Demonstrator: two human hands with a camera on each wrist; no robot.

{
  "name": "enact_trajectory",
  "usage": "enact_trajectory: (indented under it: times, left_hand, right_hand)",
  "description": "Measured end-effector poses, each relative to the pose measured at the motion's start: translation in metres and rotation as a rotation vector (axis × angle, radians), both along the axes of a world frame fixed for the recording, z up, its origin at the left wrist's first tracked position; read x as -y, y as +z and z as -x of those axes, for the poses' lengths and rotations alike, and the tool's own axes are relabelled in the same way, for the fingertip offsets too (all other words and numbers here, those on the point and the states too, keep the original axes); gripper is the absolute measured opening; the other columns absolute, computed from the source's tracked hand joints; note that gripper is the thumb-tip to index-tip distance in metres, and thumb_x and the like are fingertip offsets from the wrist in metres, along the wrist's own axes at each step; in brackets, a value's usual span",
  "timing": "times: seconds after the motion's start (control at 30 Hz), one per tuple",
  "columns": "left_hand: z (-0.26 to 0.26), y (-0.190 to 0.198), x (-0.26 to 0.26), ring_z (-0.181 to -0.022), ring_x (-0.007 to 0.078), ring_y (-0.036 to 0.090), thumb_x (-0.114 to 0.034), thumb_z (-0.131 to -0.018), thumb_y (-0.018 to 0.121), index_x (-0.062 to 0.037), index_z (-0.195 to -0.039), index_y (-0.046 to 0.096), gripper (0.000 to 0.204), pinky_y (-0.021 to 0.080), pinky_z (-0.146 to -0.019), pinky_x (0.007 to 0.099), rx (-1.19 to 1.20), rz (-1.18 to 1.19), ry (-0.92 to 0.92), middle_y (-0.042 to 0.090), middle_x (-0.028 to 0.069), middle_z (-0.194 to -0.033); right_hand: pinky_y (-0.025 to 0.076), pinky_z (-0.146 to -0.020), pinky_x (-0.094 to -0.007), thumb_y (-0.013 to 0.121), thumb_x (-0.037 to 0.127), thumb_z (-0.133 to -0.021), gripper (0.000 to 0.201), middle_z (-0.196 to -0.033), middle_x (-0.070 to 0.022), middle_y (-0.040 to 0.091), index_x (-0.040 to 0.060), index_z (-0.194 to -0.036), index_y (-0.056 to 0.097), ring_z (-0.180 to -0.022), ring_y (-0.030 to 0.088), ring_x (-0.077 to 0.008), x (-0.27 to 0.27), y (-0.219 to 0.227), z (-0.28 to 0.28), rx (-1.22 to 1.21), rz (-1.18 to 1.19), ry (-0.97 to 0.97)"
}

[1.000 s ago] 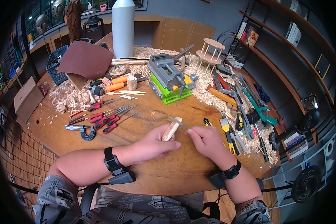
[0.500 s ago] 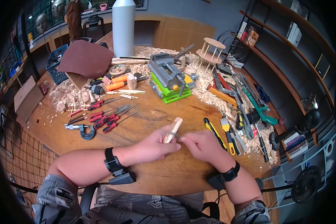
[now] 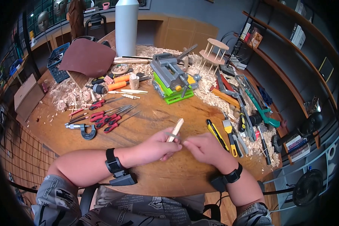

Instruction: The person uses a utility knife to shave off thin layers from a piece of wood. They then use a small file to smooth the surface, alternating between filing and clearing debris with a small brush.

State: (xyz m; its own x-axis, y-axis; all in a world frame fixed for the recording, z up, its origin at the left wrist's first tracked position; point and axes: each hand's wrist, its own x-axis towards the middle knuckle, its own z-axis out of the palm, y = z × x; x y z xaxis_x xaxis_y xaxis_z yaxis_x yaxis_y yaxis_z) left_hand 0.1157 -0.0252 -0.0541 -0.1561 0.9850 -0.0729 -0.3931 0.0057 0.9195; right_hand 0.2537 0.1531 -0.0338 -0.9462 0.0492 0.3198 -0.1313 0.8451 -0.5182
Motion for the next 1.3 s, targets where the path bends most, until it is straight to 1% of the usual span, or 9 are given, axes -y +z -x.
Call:
enact_trajectory:
  times: [0.1,0.17,0.33,0.43,0.63,0.83,0.93,1.13,1.3]
  left_hand:
    - [-0.001,0.000,0.001,-0.053,0.0093,0.047,-0.004,-0.097,0.059,-0.0120,-0.094,0.043,0.017,0.036,-0.046,0.0250,0.031,0.021,-0.006,0.049,-0.0007,-0.071]
    - [-0.001,0.001,0.000,-0.053,0.0092,0.047,-0.004,-0.097,0.058,-0.0121,-0.095,0.043,0.017,0.036,-0.046,0.0250,0.054,0.016,0.023,0.049,-0.0006,-0.071]
    - [-0.006,0.001,0.000,-0.055,0.0072,0.045,-0.005,-0.096,0.058,-0.0132,-0.095,0.044,0.016,0.035,-0.047,0.0243,-0.133,0.063,0.125,0.048,-0.0021,-0.072]
    - [-0.002,-0.010,-0.003,-0.058,0.0067,0.046,-0.006,-0.095,0.059,-0.0134,-0.097,0.045,0.016,0.035,-0.047,0.0242,-0.173,0.001,0.163,0.050,-0.0030,-0.076]
    - [-0.010,0.001,0.003,-0.064,0.0048,0.047,-0.006,-0.094,0.059,-0.0120,-0.101,0.048,0.015,0.038,-0.052,0.0231,-0.243,0.034,0.167,0.050,-0.0042,-0.083]
    - [-0.006,-0.012,0.002,-0.067,0.0027,0.045,-0.006,-0.094,0.060,-0.0103,-0.106,0.050,0.015,0.037,-0.055,0.0215,-0.554,-0.039,0.247,0.048,-0.0064,-0.082]
    - [-0.012,-0.002,0.004,-0.068,0.0028,0.044,-0.007,-0.095,0.060,-0.0094,-0.110,0.050,0.018,0.037,-0.055,0.0217,-0.302,-0.073,0.227,0.047,-0.0061,-0.082]
    - [-0.008,-0.012,0.001,-0.067,0.0032,0.044,-0.006,-0.097,0.058,-0.0101,-0.114,0.048,0.021,0.037,-0.055,0.0221,-0.526,-0.098,0.236,0.046,-0.0064,-0.082]
    - [-0.005,0.000,0.006,-0.071,0.0027,0.044,-0.006,-0.097,0.058,-0.0098,-0.116,0.048,0.022,0.037,-0.057,0.0217,-0.355,-0.041,0.167,0.046,-0.0057,-0.085]
  right_hand:
    - [0.046,-0.052,-0.0440,0.062,0.020,-0.095,0.026,-0.065,-0.0193,0.059,0.0027,-0.075,0.062,-0.059,0.061,-0.0390,0.004,0.002,0.000,-0.041,-0.016,0.075]
    - [0.047,-0.053,-0.0447,0.063,0.020,-0.094,0.024,-0.066,-0.0189,0.059,0.0050,-0.075,0.063,-0.060,0.062,-0.0389,-0.002,0.004,0.000,-0.112,0.024,-0.199]
    - [0.046,-0.052,-0.0437,0.063,0.019,-0.094,0.024,-0.064,-0.0178,0.059,0.0047,-0.074,0.063,-0.058,0.060,-0.0377,0.006,0.001,-0.001,-0.061,-0.050,0.104]
    - [0.046,-0.053,-0.0443,0.064,0.019,-0.093,0.023,-0.065,-0.0165,0.060,0.0060,-0.075,0.062,-0.059,0.061,-0.0374,-0.001,0.000,0.000,-0.098,-0.012,-0.149]
    - [0.045,-0.052,-0.0446,0.063,0.019,-0.094,0.024,-0.065,-0.0174,0.059,0.0051,-0.075,0.062,-0.059,0.061,-0.0377,0.006,0.005,-0.002,-0.029,-0.058,0.063]
    - [0.047,-0.053,-0.0442,0.064,0.018,-0.093,0.020,-0.065,-0.0155,0.060,0.0067,-0.077,0.065,-0.060,0.062,-0.0365,0.000,0.002,-0.003,-0.068,-0.031,-0.057]
    - [0.047,-0.054,-0.0434,0.064,0.017,-0.093,0.020,-0.065,-0.0168,0.059,0.0056,-0.077,0.064,-0.061,0.063,-0.0363,0.009,0.004,-0.003,-0.088,-0.062,0.076]
    - [0.048,-0.054,-0.0443,0.063,0.019,-0.094,0.020,-0.066,-0.0163,0.061,0.0060,-0.079,0.066,-0.062,0.063,-0.0366,0.001,0.003,-0.003,-0.038,-0.050,0.031]
    - [0.050,-0.057,-0.0407,0.061,0.019,-0.095,0.020,-0.068,-0.0167,0.063,0.0063,-0.084,0.071,-0.063,0.065,-0.0338,-0.001,0.003,-0.002,-0.044,0.107,0.041]
